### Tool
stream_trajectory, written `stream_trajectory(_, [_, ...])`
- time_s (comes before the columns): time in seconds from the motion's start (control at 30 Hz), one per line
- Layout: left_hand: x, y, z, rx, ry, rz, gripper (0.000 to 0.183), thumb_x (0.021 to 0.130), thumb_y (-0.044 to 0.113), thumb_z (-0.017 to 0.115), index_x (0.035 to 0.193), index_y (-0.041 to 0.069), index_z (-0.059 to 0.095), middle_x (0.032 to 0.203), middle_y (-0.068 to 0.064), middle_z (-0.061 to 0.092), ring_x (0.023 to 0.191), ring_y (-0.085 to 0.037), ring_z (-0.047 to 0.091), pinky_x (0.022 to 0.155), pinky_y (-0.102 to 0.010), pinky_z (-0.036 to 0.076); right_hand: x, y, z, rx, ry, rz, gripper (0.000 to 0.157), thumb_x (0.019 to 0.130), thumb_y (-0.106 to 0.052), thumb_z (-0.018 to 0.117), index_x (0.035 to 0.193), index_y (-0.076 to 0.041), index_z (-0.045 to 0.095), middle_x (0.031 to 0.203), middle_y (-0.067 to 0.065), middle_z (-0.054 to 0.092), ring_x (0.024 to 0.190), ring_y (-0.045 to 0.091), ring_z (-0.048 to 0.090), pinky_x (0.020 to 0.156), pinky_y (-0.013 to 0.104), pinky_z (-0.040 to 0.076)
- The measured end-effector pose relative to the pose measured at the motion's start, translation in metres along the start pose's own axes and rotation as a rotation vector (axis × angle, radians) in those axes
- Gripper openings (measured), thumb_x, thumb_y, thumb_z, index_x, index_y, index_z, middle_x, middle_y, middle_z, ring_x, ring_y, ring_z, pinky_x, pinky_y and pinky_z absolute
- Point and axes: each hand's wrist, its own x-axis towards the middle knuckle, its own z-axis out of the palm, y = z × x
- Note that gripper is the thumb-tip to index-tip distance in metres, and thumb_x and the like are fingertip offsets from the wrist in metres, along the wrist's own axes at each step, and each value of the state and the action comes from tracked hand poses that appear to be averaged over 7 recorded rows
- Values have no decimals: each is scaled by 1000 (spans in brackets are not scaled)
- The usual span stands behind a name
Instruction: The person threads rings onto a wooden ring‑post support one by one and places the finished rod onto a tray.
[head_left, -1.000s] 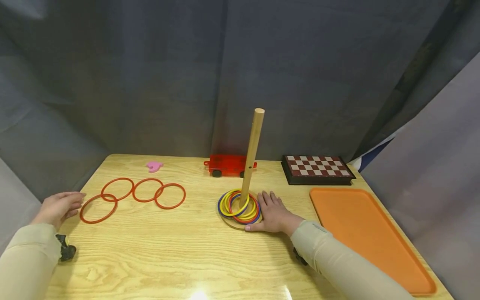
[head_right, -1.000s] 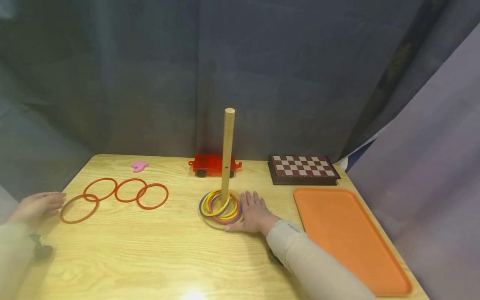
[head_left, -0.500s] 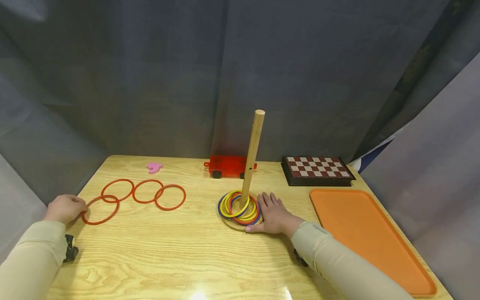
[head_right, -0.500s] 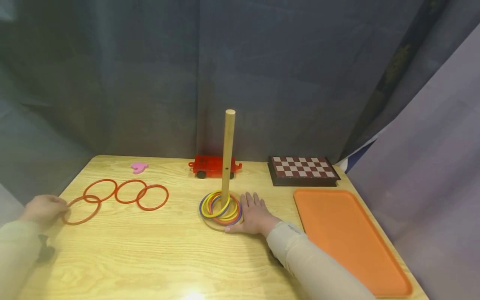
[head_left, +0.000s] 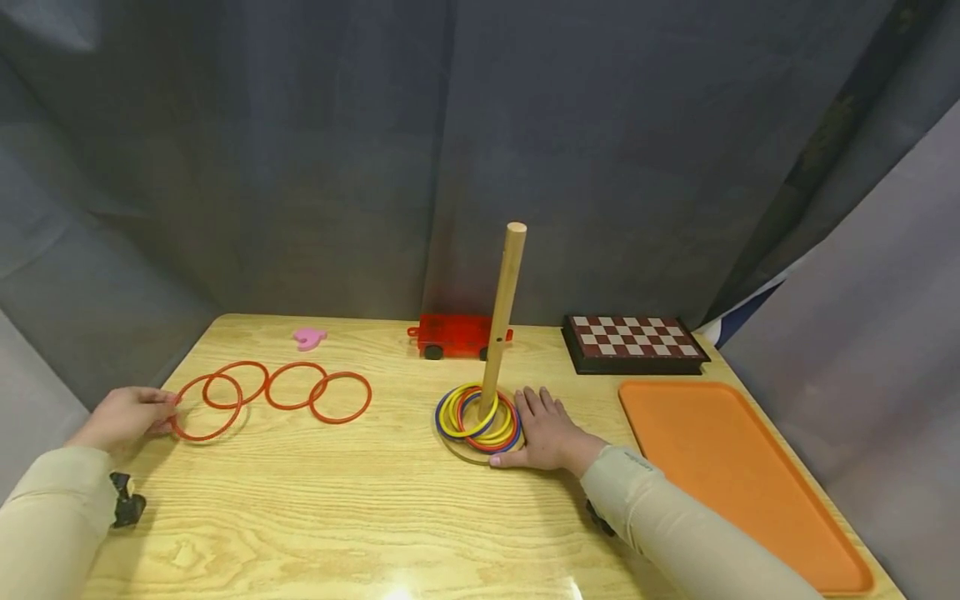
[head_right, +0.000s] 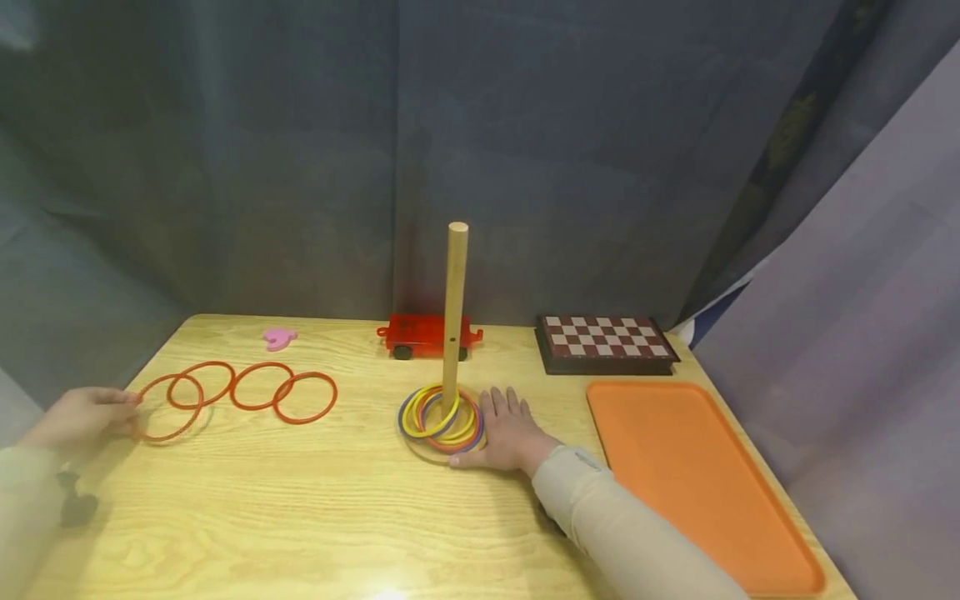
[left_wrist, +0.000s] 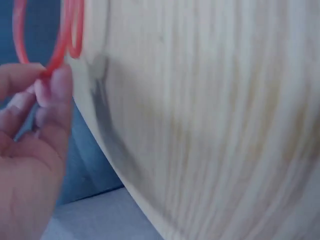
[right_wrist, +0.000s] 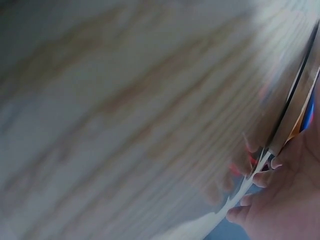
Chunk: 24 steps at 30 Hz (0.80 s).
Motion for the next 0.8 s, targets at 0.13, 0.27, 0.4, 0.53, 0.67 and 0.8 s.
stream_trajectory(0.13, [0,23,1,-186,-18,56,33,108,3,49,126,-25,47,99,-3,67,83,-3,68,77,-27,61,2,0,0,-9,-2,3,122,84,-76,67,161,7,20,165,31,18,151,53,12,121,63,17])
stream_trajectory(0.27, [11,63,1,-442,-37,127,12,106,0,53,115,-3,60,96,3,66,86,-6,69,79,-23,59,2,1,0,-5,-2,6,123,84,-76,68,160,7,21,164,31,19,151,53,12,121,64,18])
stream_trajectory(0.4, [21,115,5,-679,-58,164,22,103,-3,58,99,14,71,95,1,68,86,-10,69,78,-22,59,2,0,1,-8,-4,4,123,84,-77,67,160,7,20,165,31,18,151,53,12,121,64,18])
stream_trajectory(0.53, [26,175,16,-731,-55,204,21,102,-1,62,95,16,74,94,0,68,85,-10,70,78,-21,59,2,0,1,-13,-4,-2,123,84,-77,67,160,7,20,165,31,18,151,53,12,121,64,18])
stream_trajectory(0.67, [27,235,31,-779,-78,262,15,100,0,64,98,11,74,94,-3,67,83,-13,70,78,-23,59,2,0,0,-12,1,-4,123,84,-76,67,160,7,21,165,31,18,151,54,13,121,64,18])
stream_trajectory(0.8, [25,290,52,-867,-145,332,16,99,-7,63,98,5,74,93,-6,67,81,-16,69,76,-25,60,2,0,1,-17,0,-1,123,84,-77,67,160,8,21,164,31,19,151,53,13,121,64,18])
